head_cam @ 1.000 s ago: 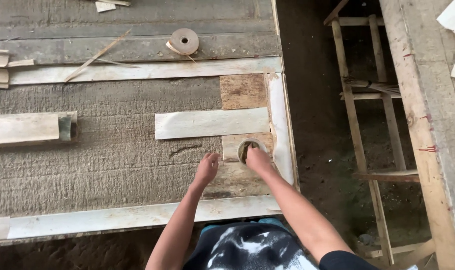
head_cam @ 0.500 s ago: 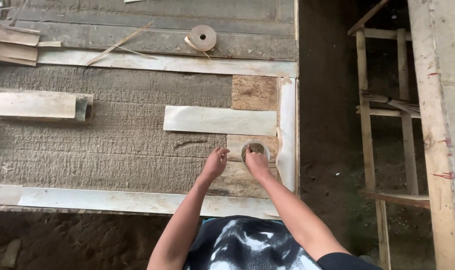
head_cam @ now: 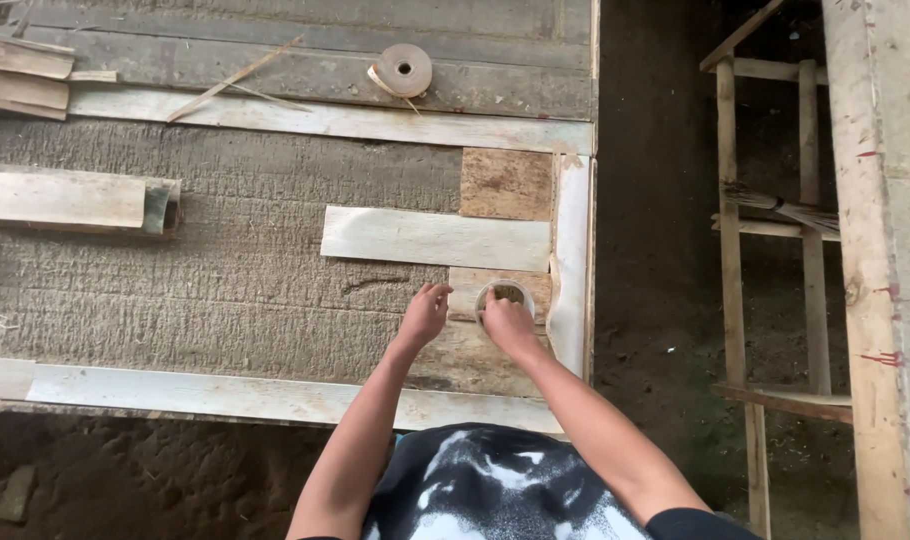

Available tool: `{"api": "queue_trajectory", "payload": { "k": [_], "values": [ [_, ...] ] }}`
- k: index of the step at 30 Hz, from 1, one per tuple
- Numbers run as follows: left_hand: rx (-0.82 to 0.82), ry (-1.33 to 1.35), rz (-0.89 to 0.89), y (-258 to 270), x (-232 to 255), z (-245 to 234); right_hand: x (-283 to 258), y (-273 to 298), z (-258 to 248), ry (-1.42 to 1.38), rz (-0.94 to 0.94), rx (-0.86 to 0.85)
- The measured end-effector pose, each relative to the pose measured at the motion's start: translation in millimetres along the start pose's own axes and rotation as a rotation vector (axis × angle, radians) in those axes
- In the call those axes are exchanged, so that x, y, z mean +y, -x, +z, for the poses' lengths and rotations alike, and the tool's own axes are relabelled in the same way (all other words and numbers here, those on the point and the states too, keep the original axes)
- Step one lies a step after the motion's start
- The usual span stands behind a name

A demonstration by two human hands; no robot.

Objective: Applying adhesive edge banding to the side of a wooden board by hand and rubbing it down with a small container.

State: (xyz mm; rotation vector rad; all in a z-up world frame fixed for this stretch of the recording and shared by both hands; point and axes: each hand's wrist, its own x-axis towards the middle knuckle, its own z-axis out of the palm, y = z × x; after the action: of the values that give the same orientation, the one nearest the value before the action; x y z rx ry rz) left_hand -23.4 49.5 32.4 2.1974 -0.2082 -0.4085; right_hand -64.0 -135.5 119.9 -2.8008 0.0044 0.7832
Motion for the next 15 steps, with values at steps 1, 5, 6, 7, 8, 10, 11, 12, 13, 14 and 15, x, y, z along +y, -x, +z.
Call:
{"api": "queue_trajectory", "payload": {
  "k": [1,5,6,7,8,10,11,12,13,14,15],
  "values": [
    [0.0,0.0,-0.005,5,1,1,-1,1,6,-0.001,-0.002,-0.004],
    [0.036,-0.003,0.013,8,5,-6,4,-17,29,0.072,0.019,-0.003],
    [0.047,0.006,0.019,10,5,-8,7,-24,38,0.082,0.02,-0.007],
    [0.047,0.006,0.015,14,1,-8,9,-25,46,0.082,0.018,-0.011],
    [0.038,-0.008,-0.008,13,-2,-9,12,-30,51,0.093,-0.009,0.042],
    [0.027,-0.023,-0.031,11,-5,-10,16,-34,58,0.102,-0.035,0.093],
    [0.035,-0.027,-0.029,11,-6,-10,16,-34,60,0.122,-0.037,0.116],
    [0.042,-0.031,-0.027,11,-7,-9,17,-33,63,0.143,-0.037,0.14],
    [0.039,-0.03,-0.027,7,-4,-10,15,-29,53,0.143,-0.035,0.139],
    [0.049,-0.034,-0.009,5,0,-9,14,-24,45,0.102,-0.064,0.155],
    [0.058,-0.038,0.008,2,3,-9,13,-19,36,0.061,-0.094,0.17]
  ]
}}
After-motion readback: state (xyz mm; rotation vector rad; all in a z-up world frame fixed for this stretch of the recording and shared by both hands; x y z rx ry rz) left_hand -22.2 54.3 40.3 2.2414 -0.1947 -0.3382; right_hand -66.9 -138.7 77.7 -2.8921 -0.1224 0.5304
